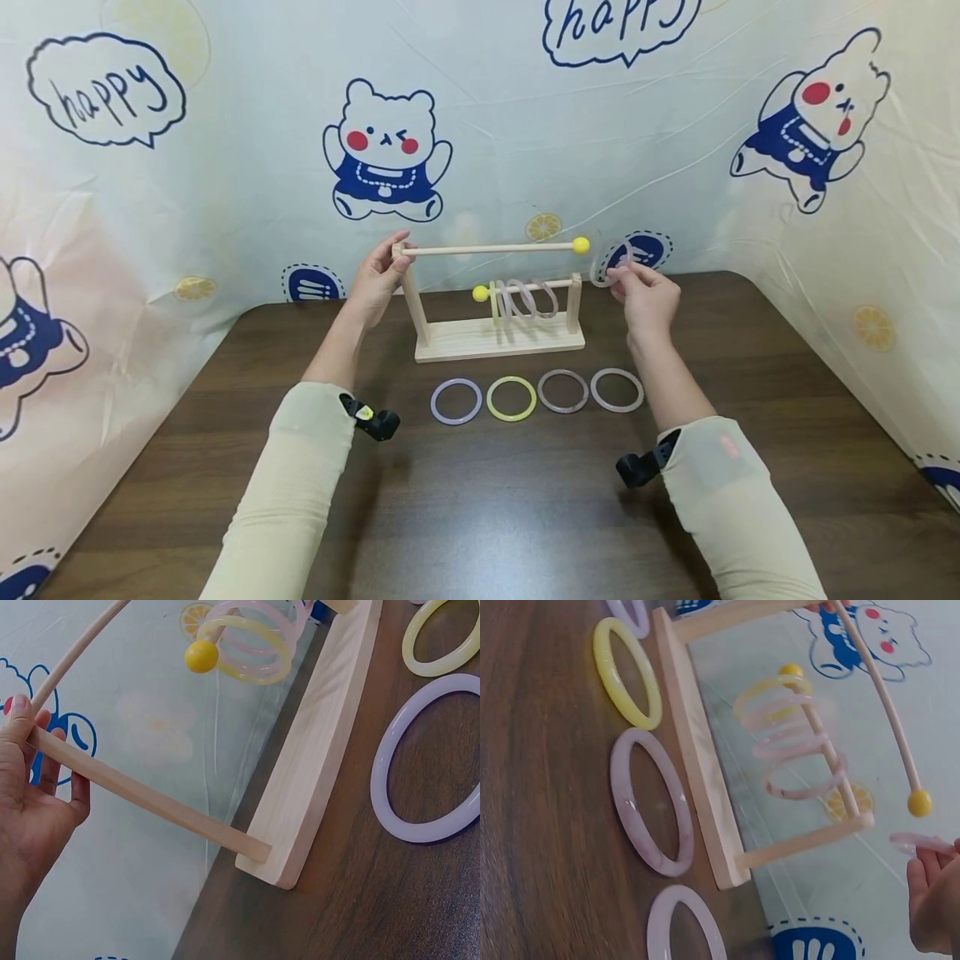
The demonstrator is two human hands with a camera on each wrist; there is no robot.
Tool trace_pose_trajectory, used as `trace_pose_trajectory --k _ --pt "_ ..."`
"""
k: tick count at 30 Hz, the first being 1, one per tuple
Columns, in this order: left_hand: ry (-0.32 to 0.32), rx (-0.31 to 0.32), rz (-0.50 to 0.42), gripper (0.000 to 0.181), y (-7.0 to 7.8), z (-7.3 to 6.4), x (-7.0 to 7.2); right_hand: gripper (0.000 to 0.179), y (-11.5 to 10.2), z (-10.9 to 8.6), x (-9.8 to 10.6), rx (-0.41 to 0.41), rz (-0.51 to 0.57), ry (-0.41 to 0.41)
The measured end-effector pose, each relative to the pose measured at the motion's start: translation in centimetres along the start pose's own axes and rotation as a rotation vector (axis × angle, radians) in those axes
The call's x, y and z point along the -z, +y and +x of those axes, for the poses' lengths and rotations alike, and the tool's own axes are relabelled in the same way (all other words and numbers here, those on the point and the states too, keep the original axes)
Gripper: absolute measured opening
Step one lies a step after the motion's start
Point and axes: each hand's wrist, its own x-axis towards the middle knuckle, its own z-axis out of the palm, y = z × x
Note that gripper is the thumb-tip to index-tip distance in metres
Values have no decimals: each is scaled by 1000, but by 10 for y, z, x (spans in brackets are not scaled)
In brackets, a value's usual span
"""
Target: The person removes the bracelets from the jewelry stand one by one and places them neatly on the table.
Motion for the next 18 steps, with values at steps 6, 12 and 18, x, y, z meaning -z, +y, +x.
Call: trace_pose_trajectory --k 6,12,18 --pt "-5 -3 -2 45 1 0 -1 16 -10 7 17 -71 123 -90" --pt "-18 -3 -5 46 2 0 -2 18 -19 7 26 -98 163 -127" --pt "-29 -10 -20 47 11 -7 -4 10 -22 5 32 -142 192 -157"
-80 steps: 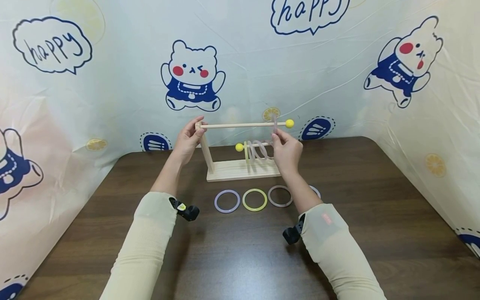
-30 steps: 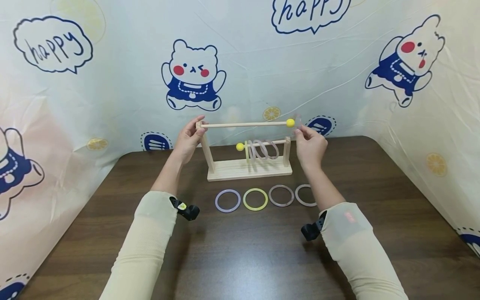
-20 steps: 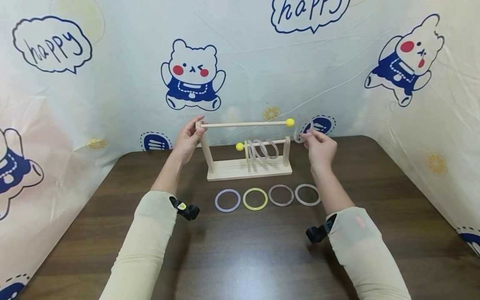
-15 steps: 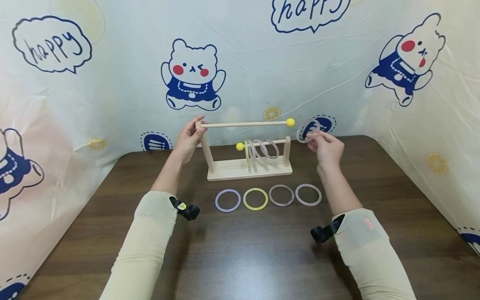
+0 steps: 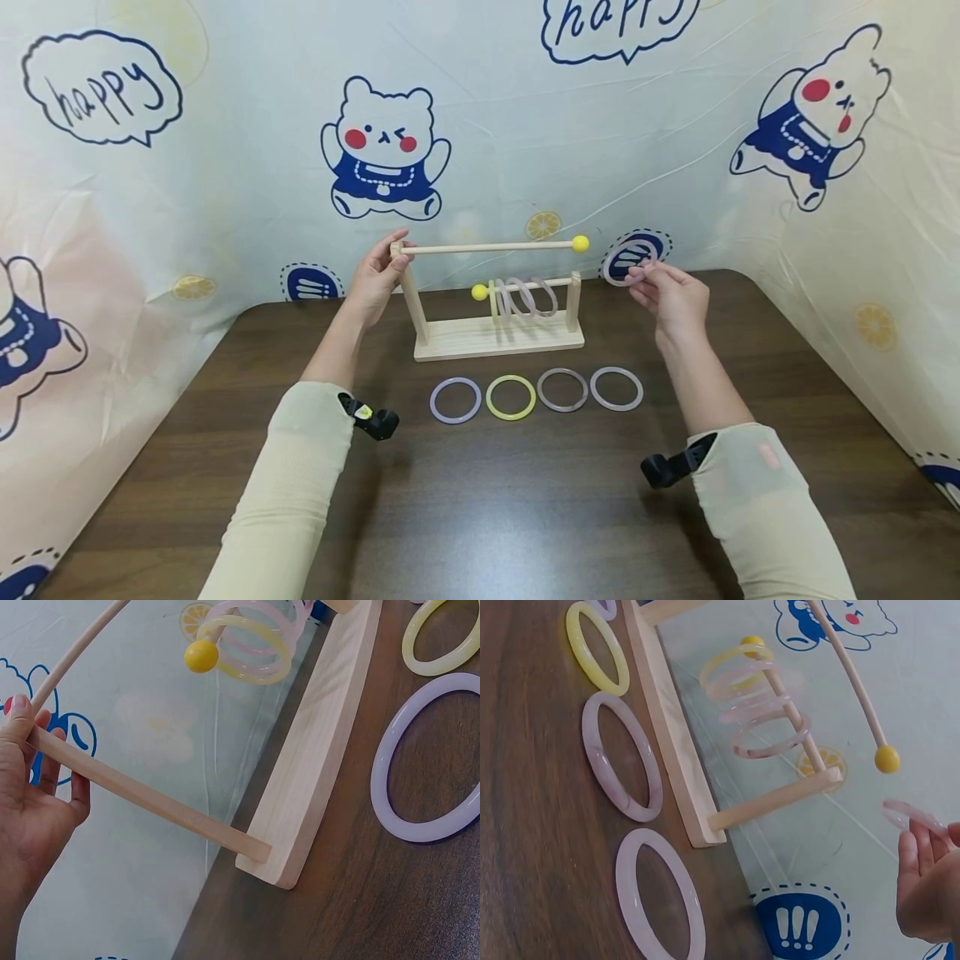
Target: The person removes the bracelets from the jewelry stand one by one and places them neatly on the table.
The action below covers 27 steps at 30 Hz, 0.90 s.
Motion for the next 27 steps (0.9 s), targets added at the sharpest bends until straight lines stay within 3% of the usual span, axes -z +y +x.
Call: trace_pose_trajectory --k 3,8,27 --pt "-3 -1 3 47 2 -2 0 7 0 -2 3 -26 7 -14" --pt "9 11 9 48 -11 7 5 11 2 -4 6 -57 4 -42" --pt "10 -4 3 48 -13 7 4 13 5 -16 24 -125 -36 -111"
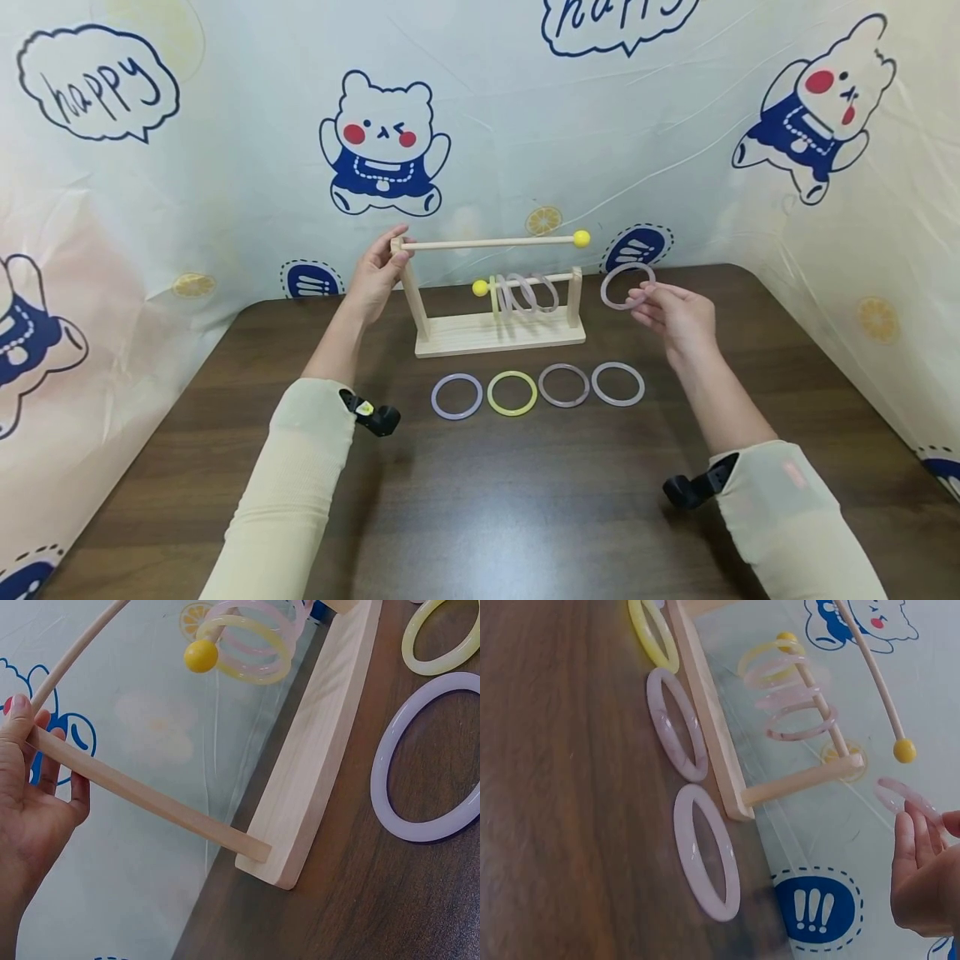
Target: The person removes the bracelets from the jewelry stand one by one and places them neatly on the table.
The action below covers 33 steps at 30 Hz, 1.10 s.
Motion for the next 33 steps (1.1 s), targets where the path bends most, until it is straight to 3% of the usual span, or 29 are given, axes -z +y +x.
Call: trace_pose_trajectory --k 11,18,28,33 --pt "13 4 0 45 0 0 0 18 -11 -9 22 -16 -56 -41" --pt "11 8 10 45 -1 0 1 17 -18 -15 33 -56 -156 -20" --pt "11 -28 11 44 1 -4 3 19 -20 -22 52 -109 -190 -95" --pt "11 -2 22 45 3 -3 1 23 -20 -27 62 -125 -215 -96"
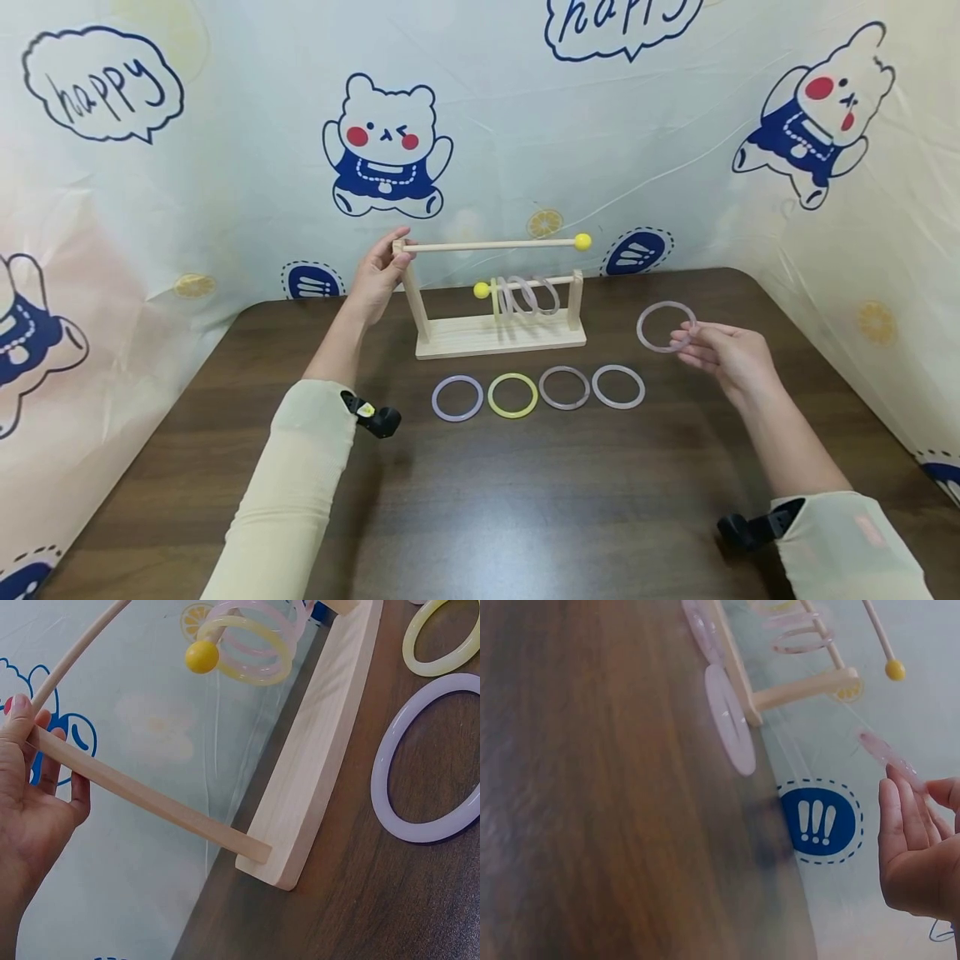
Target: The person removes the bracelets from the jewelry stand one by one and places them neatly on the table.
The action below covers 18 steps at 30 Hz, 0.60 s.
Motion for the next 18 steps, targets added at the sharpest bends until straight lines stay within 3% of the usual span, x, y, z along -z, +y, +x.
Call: trace_pose_trajectory --k 2,9,18 --pt "-6 13 -8 45 6 -3 -2 24 2 -1 3 -3 0 -7" --pt "9 9 -11 45 -2 0 0 24 7 -6 13 -21 -2 -43" --pt "7 9 -19 43 -2 1 -1 28 10 -10 23 -43 -31 -84"
